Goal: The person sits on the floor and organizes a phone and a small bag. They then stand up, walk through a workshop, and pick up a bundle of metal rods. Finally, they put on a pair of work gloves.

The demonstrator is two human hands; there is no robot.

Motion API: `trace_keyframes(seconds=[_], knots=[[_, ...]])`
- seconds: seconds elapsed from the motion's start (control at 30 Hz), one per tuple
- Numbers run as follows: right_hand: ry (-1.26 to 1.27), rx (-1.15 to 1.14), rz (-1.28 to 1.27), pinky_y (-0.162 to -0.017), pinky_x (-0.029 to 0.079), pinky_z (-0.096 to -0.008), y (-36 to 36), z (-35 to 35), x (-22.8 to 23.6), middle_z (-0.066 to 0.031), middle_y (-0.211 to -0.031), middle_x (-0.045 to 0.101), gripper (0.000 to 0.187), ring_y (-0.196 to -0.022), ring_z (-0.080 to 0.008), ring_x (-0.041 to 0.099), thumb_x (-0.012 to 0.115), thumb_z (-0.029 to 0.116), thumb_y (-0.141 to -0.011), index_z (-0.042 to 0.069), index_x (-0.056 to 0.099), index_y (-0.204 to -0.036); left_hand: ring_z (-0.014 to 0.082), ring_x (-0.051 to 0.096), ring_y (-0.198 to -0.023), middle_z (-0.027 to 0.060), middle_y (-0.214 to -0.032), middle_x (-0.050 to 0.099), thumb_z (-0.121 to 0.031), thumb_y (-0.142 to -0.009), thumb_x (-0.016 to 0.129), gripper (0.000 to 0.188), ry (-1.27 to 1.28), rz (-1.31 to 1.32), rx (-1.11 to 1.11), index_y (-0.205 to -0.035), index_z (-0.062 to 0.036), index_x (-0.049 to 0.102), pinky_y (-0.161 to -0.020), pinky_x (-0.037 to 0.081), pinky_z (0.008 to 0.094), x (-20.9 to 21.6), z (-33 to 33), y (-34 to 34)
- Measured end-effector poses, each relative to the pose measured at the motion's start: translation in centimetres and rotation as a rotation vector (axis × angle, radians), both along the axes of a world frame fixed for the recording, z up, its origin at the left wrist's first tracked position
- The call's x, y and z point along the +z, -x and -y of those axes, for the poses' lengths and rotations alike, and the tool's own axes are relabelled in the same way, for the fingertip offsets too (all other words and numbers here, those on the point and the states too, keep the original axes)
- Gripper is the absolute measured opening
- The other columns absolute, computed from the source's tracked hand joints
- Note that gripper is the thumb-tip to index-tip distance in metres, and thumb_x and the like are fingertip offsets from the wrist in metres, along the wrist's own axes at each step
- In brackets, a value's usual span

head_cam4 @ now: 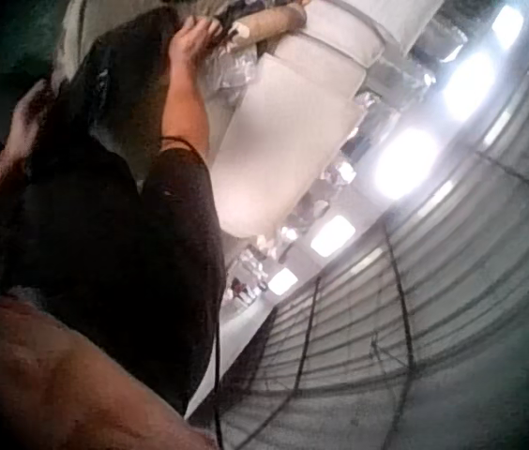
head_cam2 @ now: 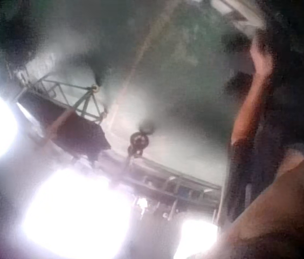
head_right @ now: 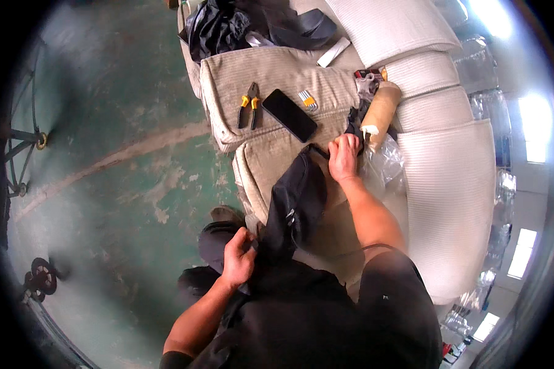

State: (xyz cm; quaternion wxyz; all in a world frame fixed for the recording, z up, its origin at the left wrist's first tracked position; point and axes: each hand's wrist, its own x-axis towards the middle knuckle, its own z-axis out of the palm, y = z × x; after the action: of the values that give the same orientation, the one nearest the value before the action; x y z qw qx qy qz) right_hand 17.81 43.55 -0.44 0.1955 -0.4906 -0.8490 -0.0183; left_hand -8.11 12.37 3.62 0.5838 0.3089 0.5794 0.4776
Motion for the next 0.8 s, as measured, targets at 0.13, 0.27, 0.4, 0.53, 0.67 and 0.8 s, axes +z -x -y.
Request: trace_keyframes(seconds=[0.13,0.27,0.4,0.53,0.67,0.8], knots=[[0.073,-0.265,-0.385,-0.088,0.046,-0.0467,-0.1,0.2,3.3,-0.0171,-0.100,0.066,0.020,-0.096,-0.0347,0.061,0.059,0.019,-0.101,-0.001,0.061,-0.103,0.0325,0.051,-0.077,0.0155,-0.081,0.048,0.011,-0.078,0.052,0.021,-0.011,-0.203,-0.078,-0.095,-0.0015,0.048,-0.075,0.047,0.0344,5.4,0.0,-0.9],[0.457,-0.370,-1.109,-0.060,0.049,-0.0302,0.3,0.1,11.6,-0.0079,-0.089,0.059,0.035,-0.068,-0.0205,0.065,0.048,0.035,-0.110,0.001,0.051,-0.105,0.0383,0.061,-0.079,0.0203,-0.082,0.057,0.004,-0.084,0.058,0.016,0.168,-0.293,-0.164,-0.096,-0.0019,0.050,-0.074,0.050,0.0404,8.7,0.6,-2.0],[0.612,-0.545,-1.131,-0.072,0.056,-0.0382,-1.1,-0.5,19.0,-0.0050,-0.085,0.050,0.035,-0.064,-0.0172,0.055,0.048,0.035,-0.110,0.001,0.048,-0.107,0.0272,0.064,-0.074,0.0155,-0.079,0.061,-0.004,-0.090,0.061,0.012,0.338,-0.251,-0.204,-0.099,-0.0021,0.053,-0.069,0.052,0.0392,12.6,0.4,-2.4],[0.665,-0.670,-1.367,-0.088,0.061,-0.0511,-0.1,-0.9,24.7,-0.0059,-0.082,0.047,0.034,-0.065,-0.0190,0.051,0.048,0.033,-0.110,0.000,0.046,-0.105,0.0269,0.065,-0.079,0.0131,-0.090,0.064,-0.005,-0.089,0.060,0.019,0.565,0.118,-0.231,-0.108,-0.0028,0.058,-0.070,0.055,0.0422,15.5,-0.4,-1.3],[0.765,-0.798,-1.770,-0.092,0.058,-0.0575,-1.1,-1.0,23.9,-0.0050,-0.078,0.042,0.032,-0.068,-0.0197,0.050,0.046,0.032,-0.110,0.000,0.047,-0.105,0.0139,0.060,-0.077,0.0054,-0.092,0.059,-0.003,-0.089,0.063,0.026,0.642,0.343,-0.322,-0.115,-0.0023,0.057,-0.060,0.056,0.0345,16.3,-1.2,0.5],[0.757,-0.762,-1.854,-0.100,0.054,-0.0559,-1.0,-1.2,23.9,-0.0068,-0.087,0.049,0.031,-0.082,-0.0224,0.054,0.050,0.032,-0.109,0.001,0.047,-0.110,0.0133,0.060,-0.074,0.0050,-0.089,0.059,-0.002,-0.088,0.065,0.030,0.718,0.332,-0.395,-0.117,-0.0033,0.056,-0.056,0.055,0.0338,18.2,-1.2,2.3]])
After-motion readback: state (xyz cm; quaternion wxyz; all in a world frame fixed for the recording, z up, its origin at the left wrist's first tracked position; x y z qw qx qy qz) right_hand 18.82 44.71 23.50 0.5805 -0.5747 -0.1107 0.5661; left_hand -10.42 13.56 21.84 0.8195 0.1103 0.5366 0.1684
